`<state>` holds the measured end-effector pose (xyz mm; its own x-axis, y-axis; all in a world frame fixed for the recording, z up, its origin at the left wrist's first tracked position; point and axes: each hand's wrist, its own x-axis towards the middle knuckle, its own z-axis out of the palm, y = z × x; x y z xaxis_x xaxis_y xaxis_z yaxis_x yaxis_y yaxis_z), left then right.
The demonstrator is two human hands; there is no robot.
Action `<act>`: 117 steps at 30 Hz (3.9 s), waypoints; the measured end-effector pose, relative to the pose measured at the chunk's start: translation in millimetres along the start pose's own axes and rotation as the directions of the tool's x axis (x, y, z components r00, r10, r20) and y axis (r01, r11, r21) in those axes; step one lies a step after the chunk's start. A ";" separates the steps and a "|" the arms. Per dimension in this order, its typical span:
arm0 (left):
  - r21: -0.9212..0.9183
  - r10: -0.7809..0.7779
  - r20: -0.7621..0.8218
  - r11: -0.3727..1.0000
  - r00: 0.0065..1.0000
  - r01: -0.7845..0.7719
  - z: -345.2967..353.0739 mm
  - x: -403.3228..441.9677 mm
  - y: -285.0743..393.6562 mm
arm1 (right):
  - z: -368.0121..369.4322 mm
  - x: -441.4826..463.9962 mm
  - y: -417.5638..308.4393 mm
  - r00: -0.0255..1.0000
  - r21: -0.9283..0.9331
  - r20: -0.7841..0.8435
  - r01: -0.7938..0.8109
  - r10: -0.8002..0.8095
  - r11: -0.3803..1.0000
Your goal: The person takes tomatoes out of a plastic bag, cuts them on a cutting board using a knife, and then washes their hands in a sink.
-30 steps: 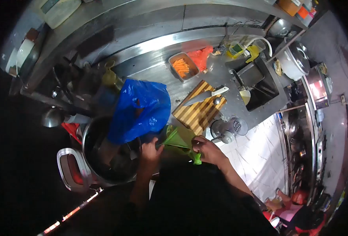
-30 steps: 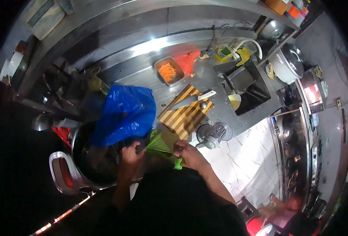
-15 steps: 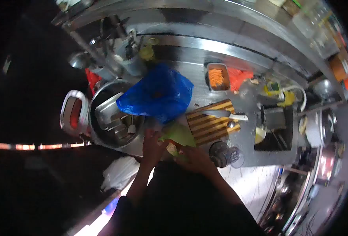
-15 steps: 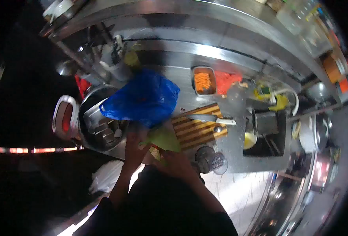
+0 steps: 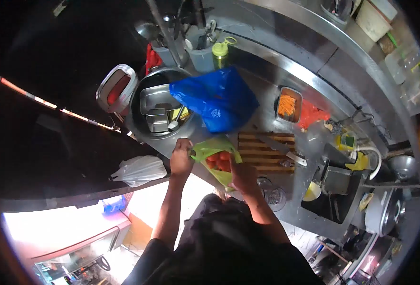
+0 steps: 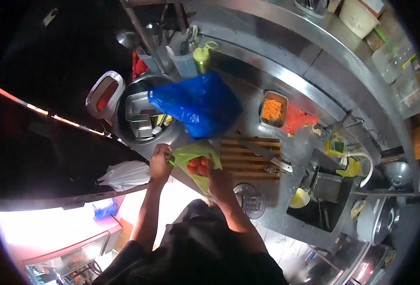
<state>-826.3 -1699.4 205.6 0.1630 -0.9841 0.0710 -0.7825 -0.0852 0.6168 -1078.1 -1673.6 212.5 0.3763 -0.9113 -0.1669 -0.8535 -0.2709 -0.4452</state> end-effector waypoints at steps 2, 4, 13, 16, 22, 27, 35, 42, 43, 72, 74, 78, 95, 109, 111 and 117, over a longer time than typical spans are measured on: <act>0.086 -0.128 -0.027 0.988 0.991 0.130 -17.9 -8.3 4.3 | -7.1 -2.3 2.3 0.998 -0.046 0.057 -0.016 0.018 0.999; 0.014 -0.156 -0.030 0.988 0.987 0.157 -25.5 -25.4 -12.1 | -18.5 -6.9 -4.3 0.996 -0.069 0.085 -0.015 0.021 0.998; -0.508 0.062 0.117 0.861 0.991 0.006 34.7 -67.1 17.5 | -73.9 -38.6 -44.5 0.976 0.097 -0.012 0.216 -0.215 0.972; -0.680 0.165 0.126 0.732 0.978 -0.036 76.0 -52.9 29.3 | -135.8 -75.6 -35.1 0.997 0.153 -0.027 0.069 -0.066 0.986; -0.070 0.018 0.400 0.997 0.916 0.011 114.4 -63.7 6.9 | -109.2 -96.2 168.3 0.908 0.510 -0.180 -0.242 0.378 0.825; 0.086 -0.080 0.288 0.995 0.954 0.058 122.2 -71.3 41.9 | 38.4 -95.6 368.4 0.870 0.191 -0.481 -0.020 0.111 0.981; -0.288 -0.179 0.024 0.941 0.984 0.178 105.8 -110.7 64.8 | 21.0 -77.8 362.8 0.879 0.005 -0.476 -0.020 0.020 1.000; -0.593 -0.524 -0.282 0.753 0.804 0.283 80.3 -162.4 125.6 | 9.2 -60.5 398.9 0.982 0.108 -0.186 0.048 -0.027 0.993; -0.539 -0.530 -0.255 0.773 0.809 0.336 73.2 -167.1 138.6 | -6.6 -68.0 387.2 0.980 0.150 -0.197 0.061 -0.031 0.987; -0.260 0.120 0.570 0.965 0.813 0.039 251.5 7.1 113.3 | 47.8 -207.6 355.2 0.949 0.549 -0.135 -0.168 0.285 0.819; -0.281 -0.068 0.629 0.909 0.774 0.308 258.1 10.2 128.7 | 56.8 -205.9 352.7 0.969 0.533 -0.123 -0.118 0.214 0.838; -0.464 0.199 0.478 0.884 0.855 0.054 250.6 22.1 151.1 | 32.3 -182.2 329.2 0.968 0.641 -0.068 -0.144 0.243 0.754; -0.185 -0.075 0.403 0.969 0.912 0.162 259.4 12.8 151.3 | 15.3 -106.5 329.5 0.981 0.473 -0.069 -0.128 0.181 0.872; -0.127 -0.227 0.613 0.917 0.757 0.377 249.7 23.9 142.6 | -0.1 11.2 237.3 0.925 0.614 -0.352 0.343 -0.143 0.711; -0.345 -0.106 0.594 0.862 0.797 0.372 261.7 20.5 108.4 | 6.7 15.7 235.2 0.972 0.817 -0.223 0.227 -0.074 0.529; -0.468 -0.139 0.437 0.809 0.889 0.356 191.2 1.4 218.3 | -35.3 -12.6 229.9 0.898 0.629 -0.418 0.392 -0.133 0.672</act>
<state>-1111.8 -1749.2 190.5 -0.0090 -0.9311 -0.3647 -0.2936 -0.3462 0.8911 -1291.8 -1735.4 143.3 0.3010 -0.9124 0.2774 -0.1990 -0.3445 -0.9174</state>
